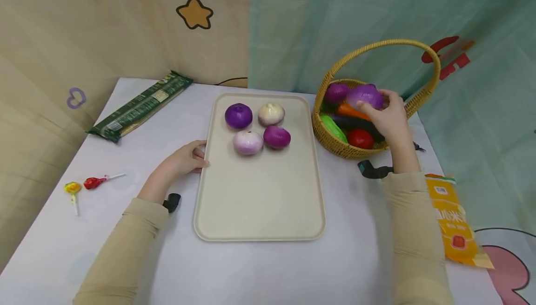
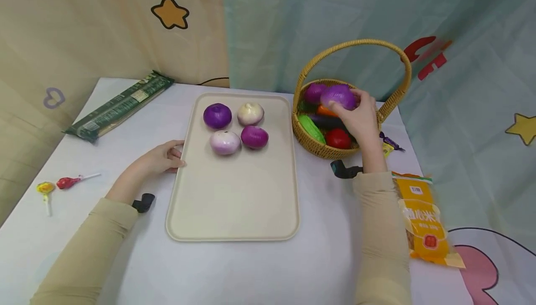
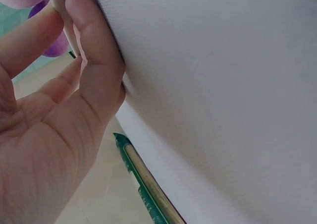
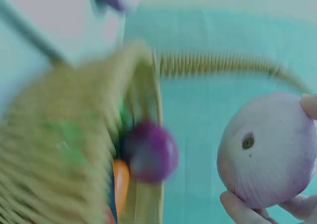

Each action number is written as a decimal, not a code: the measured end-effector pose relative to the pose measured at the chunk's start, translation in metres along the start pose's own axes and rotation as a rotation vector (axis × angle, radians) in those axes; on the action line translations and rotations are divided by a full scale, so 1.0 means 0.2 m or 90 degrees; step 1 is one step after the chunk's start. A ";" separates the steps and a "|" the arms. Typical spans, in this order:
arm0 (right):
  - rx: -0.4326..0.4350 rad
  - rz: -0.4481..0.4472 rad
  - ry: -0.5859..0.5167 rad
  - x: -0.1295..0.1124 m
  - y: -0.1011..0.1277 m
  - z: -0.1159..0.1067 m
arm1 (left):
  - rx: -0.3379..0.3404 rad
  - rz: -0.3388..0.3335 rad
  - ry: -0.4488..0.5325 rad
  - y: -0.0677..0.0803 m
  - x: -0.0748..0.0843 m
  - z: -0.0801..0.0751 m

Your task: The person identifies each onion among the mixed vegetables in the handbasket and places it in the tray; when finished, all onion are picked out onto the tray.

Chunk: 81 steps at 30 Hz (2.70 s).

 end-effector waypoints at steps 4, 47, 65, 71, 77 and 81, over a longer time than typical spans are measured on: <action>-0.060 -0.065 -0.027 -0.10 0.16 0.13 | 0.000 -0.001 0.002 0.00 0.01 -0.02; -0.361 -0.221 -0.121 -0.40 0.60 1.11 | -0.010 -0.005 -0.001 0.01 0.02 0.00; -0.178 -0.218 -0.248 -0.37 0.37 0.58 | -0.016 -0.002 0.002 0.00 0.02 0.00; 0.008 -0.159 -0.166 -0.26 0.13 0.25 | -0.013 -0.001 0.008 -0.01 0.02 -0.01; 0.093 -0.093 -0.120 -0.14 -0.13 0.07 | -0.012 0.005 0.008 -0.02 0.01 -0.01; 0.097 -0.083 -0.069 -0.07 -0.27 0.04 | -0.011 0.002 0.008 -0.02 0.01 0.00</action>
Point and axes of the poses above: each hand's wrist, its own y-axis away from the middle knuckle, its own z-axis out of the palm, x = y × z, the point moved 4 cm from there along -y, towards the middle knuckle, and after that the axes turned 14 degrees about -z, right-handed, at the moved point
